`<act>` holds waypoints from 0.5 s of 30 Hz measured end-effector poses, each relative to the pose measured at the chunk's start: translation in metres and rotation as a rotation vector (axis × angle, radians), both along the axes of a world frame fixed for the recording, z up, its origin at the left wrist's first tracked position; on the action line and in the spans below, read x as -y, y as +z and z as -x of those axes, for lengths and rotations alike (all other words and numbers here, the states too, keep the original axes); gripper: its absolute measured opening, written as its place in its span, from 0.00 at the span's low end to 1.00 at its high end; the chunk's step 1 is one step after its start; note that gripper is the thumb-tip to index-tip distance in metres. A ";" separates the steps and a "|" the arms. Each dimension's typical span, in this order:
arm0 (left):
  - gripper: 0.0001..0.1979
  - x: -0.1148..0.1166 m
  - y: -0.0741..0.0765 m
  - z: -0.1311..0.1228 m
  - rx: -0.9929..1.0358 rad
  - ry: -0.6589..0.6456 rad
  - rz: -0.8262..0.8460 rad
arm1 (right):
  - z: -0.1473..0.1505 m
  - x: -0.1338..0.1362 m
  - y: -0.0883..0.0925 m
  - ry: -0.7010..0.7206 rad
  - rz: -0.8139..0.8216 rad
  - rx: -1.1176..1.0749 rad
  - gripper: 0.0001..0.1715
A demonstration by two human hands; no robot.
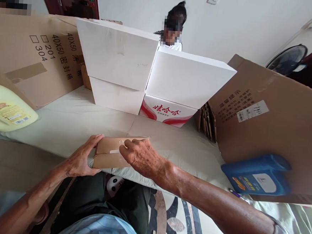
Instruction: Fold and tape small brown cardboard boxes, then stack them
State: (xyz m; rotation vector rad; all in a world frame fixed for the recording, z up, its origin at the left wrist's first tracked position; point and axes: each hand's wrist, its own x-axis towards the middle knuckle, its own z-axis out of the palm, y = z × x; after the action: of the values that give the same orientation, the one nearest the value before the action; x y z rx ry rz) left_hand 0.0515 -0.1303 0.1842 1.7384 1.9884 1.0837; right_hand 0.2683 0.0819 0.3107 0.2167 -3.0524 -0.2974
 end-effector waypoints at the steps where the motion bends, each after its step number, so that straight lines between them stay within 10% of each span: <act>1: 0.63 0.000 0.007 0.001 0.018 -0.012 -0.012 | -0.001 0.000 0.003 -0.003 0.000 -0.005 0.16; 7: 0.57 -0.004 0.039 0.011 0.094 -0.070 0.044 | -0.001 -0.006 0.021 -0.017 0.028 0.041 0.14; 15: 0.57 -0.006 0.038 0.013 0.076 -0.062 0.082 | -0.006 -0.028 0.011 -0.006 0.066 0.040 0.13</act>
State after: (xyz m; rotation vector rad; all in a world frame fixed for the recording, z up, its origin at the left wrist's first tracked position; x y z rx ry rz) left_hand 0.0389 -0.1247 0.2218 1.6802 1.8934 1.0185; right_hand 0.2742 0.1100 0.3221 0.2116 -3.0973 -0.1948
